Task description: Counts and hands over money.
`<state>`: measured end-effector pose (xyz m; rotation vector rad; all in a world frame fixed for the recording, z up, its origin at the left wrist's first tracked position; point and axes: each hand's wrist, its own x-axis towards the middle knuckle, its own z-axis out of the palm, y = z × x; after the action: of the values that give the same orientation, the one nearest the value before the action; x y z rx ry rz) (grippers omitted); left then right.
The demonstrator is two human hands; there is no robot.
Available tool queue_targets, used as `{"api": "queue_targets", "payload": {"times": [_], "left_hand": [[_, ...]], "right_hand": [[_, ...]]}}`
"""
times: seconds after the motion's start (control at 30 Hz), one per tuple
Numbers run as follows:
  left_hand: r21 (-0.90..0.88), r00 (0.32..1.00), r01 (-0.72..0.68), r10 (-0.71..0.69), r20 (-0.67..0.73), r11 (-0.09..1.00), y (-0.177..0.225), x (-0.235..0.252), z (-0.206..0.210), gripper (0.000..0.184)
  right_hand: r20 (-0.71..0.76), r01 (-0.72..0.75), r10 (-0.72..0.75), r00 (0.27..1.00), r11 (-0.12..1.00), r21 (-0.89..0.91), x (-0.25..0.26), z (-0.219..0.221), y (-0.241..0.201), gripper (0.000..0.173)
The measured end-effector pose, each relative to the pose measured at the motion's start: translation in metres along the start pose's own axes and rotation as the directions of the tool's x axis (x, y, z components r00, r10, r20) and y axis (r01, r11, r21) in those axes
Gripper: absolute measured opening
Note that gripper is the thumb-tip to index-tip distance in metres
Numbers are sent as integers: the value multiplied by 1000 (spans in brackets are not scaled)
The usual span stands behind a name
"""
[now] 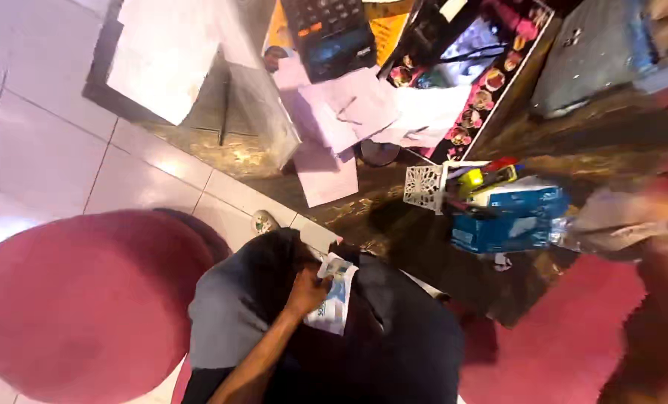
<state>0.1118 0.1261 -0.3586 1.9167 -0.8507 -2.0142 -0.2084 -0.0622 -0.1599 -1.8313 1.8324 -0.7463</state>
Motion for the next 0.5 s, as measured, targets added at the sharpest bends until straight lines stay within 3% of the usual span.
{"api": "queue_targets", "payload": {"times": [0.03,0.07,0.13,0.23,0.3,0.37,0.43,0.47,0.5], "left_hand": [[-84,1000,26,-26,2,996,6,-12,-10,29],[-171,999,52,-54,-7,984,14,-30,-22,30],[-308,993,67,-93,-71,949,35,-80,-52,27],[-365,949,-28,-90,-303,930,78,-175,-122,28],[-236,846,-173,21,-533,956,100,-226,-193,28],[-76,715,-294,166,-679,953,108,-279,-259,27],[45,609,-327,247,-754,944,104,-319,-330,30],[75,565,-313,249,-787,947,101,-340,-368,31],[87,530,-282,231,-816,956,97,-365,-399,31]], "right_hand": [[53,96,-96,994,995,-12,-10,-12,-1,28],[108,100,-94,990,994,-53,-27,-24,-12,28],[202,-75,105,974,986,-150,-74,-53,-43,28],[367,-256,392,844,894,-367,-128,-108,-113,25],[465,-285,531,709,818,-500,-131,-111,-155,32],[555,-256,564,611,805,-535,-140,-117,-186,42],[644,-133,363,673,917,-377,-138,-93,-232,42],[722,-151,404,562,908,-390,-114,-75,-303,43],[779,-201,531,335,848,-491,-76,-64,-407,43]]}}
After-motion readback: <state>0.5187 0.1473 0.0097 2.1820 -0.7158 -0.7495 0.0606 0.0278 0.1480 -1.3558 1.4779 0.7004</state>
